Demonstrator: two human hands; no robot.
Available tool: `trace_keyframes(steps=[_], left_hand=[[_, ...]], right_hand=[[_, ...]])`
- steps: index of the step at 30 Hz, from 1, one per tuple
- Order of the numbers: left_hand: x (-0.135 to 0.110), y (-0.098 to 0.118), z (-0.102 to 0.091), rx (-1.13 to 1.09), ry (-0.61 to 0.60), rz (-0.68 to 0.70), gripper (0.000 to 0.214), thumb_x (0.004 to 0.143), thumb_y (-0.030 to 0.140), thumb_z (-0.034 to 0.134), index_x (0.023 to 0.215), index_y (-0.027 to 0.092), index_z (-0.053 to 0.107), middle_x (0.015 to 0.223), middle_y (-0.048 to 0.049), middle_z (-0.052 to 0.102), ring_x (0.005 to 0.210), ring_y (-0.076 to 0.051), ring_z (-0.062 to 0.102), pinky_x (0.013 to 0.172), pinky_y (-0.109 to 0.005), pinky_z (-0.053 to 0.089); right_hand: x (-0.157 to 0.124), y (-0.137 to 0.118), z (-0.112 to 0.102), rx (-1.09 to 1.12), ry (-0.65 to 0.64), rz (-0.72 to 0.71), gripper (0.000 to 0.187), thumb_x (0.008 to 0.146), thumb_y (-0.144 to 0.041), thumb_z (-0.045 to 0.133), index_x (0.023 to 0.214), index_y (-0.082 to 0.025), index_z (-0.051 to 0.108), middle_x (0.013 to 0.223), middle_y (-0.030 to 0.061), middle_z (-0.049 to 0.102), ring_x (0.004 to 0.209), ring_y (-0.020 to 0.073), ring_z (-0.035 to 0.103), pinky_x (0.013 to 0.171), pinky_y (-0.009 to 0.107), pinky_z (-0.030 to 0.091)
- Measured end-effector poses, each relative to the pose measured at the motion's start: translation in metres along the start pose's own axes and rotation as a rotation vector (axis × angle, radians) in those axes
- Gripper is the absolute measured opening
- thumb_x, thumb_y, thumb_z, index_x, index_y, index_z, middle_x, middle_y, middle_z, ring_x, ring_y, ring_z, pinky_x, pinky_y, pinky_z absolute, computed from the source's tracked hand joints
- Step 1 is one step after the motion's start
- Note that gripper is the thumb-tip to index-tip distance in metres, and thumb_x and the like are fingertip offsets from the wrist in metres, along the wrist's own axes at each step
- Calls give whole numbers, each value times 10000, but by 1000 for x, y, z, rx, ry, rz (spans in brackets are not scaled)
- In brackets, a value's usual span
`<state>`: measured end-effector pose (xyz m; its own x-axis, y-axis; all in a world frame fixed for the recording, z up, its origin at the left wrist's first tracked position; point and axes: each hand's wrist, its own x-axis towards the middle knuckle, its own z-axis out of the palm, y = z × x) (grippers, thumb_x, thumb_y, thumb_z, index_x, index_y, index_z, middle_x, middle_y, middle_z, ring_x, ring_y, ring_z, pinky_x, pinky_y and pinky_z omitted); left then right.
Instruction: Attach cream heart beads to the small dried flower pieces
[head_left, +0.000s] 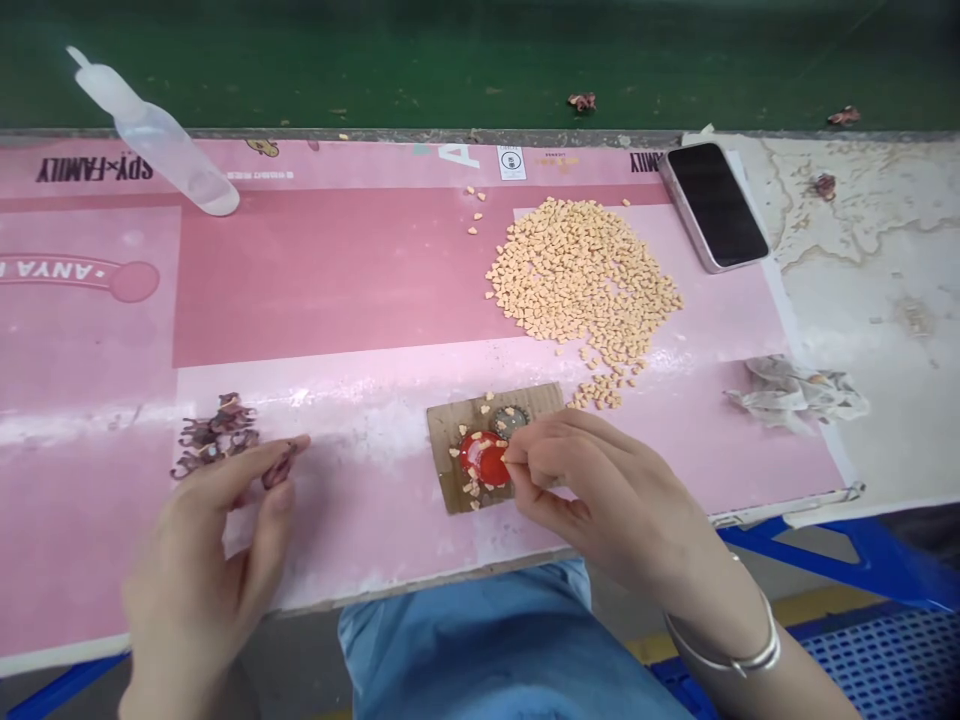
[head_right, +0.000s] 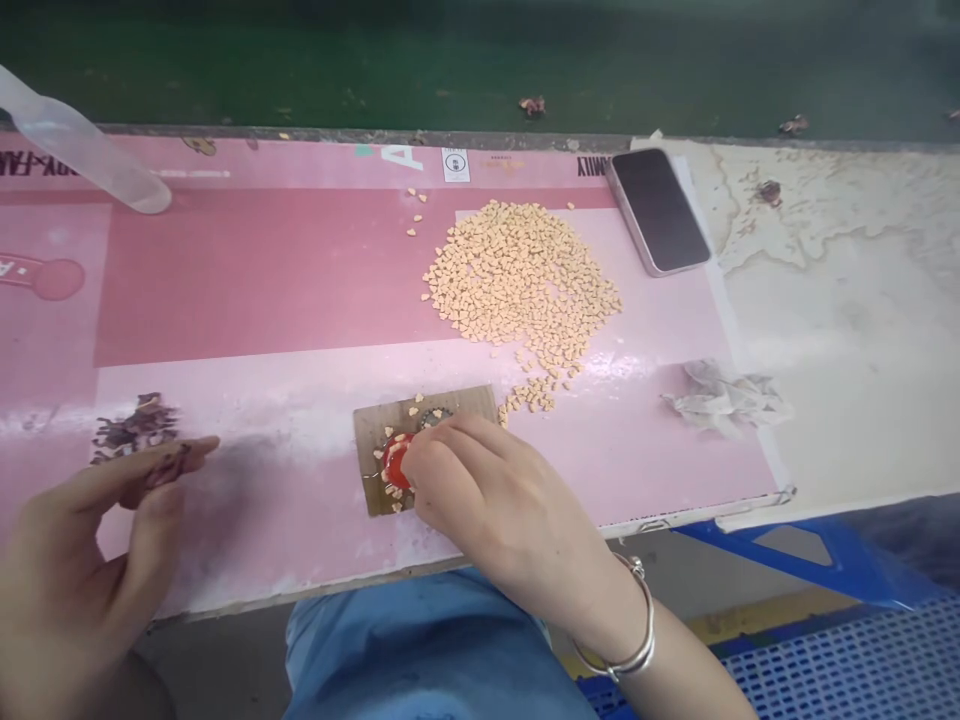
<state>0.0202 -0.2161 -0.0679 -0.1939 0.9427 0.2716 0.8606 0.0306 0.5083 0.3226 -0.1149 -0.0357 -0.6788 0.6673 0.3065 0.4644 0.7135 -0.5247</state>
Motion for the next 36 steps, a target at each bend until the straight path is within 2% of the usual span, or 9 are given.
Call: trace_keyframes(steps=[2,5,8,12,17,21,23,28,36], left_hand=[[-2,12,1,-122,-5,-15,214,1064,341,623,1222,264,744,982,-25,776,816,-203,671,780,-339,520],[-4,33,4,-243,25,76,271,1044,198,644,1277,293,748,974,-5,736,892,-184,661,841,-305,526],[-5,55,10,-339,7,52,270,1058,168,631,1274,275,754,953,-4,715,852,-162,638,791,-273,540],[-5,68,18,-517,-80,53,344,1073,132,569,1319,298,743,946,-24,711,822,-160,660,703,-248,556],[-6,79,22,-652,-135,19,283,1078,276,644,1283,370,814,1049,-55,735,892,-168,727,640,-211,579],[-10,97,25,-796,-50,-291,127,1033,362,740,1110,345,839,949,-21,790,828,-157,751,734,-212,636],[-11,103,27,-860,-26,-423,108,1011,413,771,1041,314,804,877,2,774,743,-123,725,694,-172,619],[-7,106,29,-1006,-192,-373,123,1045,428,721,1025,308,741,803,27,742,657,-81,693,618,-110,579],[-3,112,28,-1087,-210,-362,120,1055,422,703,1024,306,711,772,37,732,599,-79,690,577,-110,575]], right_hand=[[0,-1,-1,-22,-27,8,294,1012,14,516,957,-259,424,873,25,707,804,182,674,706,304,573],[-1,-2,-3,-36,-43,24,325,992,38,526,940,-262,413,894,32,720,837,194,711,714,310,583],[1,-2,-5,-18,-29,26,322,1000,28,537,940,-267,421,893,25,724,829,190,717,713,315,598],[6,-6,-9,108,84,44,340,991,20,548,918,-290,428,843,-8,727,743,164,702,668,311,612],[8,-7,-7,161,161,52,365,951,32,576,884,-295,429,830,-21,746,712,151,730,656,296,632],[6,-3,-3,159,152,48,347,956,24,580,908,-293,448,820,-18,743,735,158,747,664,291,643],[7,-4,-3,220,178,51,346,956,8,592,915,-297,434,832,-22,763,723,153,760,660,289,652],[11,-15,-5,366,175,45,394,961,-21,620,845,-287,353,830,-45,798,712,119,779,678,249,664],[7,-21,6,466,221,20,407,937,-7,680,841,-293,406,834,-50,806,719,108,762,710,242,681]])
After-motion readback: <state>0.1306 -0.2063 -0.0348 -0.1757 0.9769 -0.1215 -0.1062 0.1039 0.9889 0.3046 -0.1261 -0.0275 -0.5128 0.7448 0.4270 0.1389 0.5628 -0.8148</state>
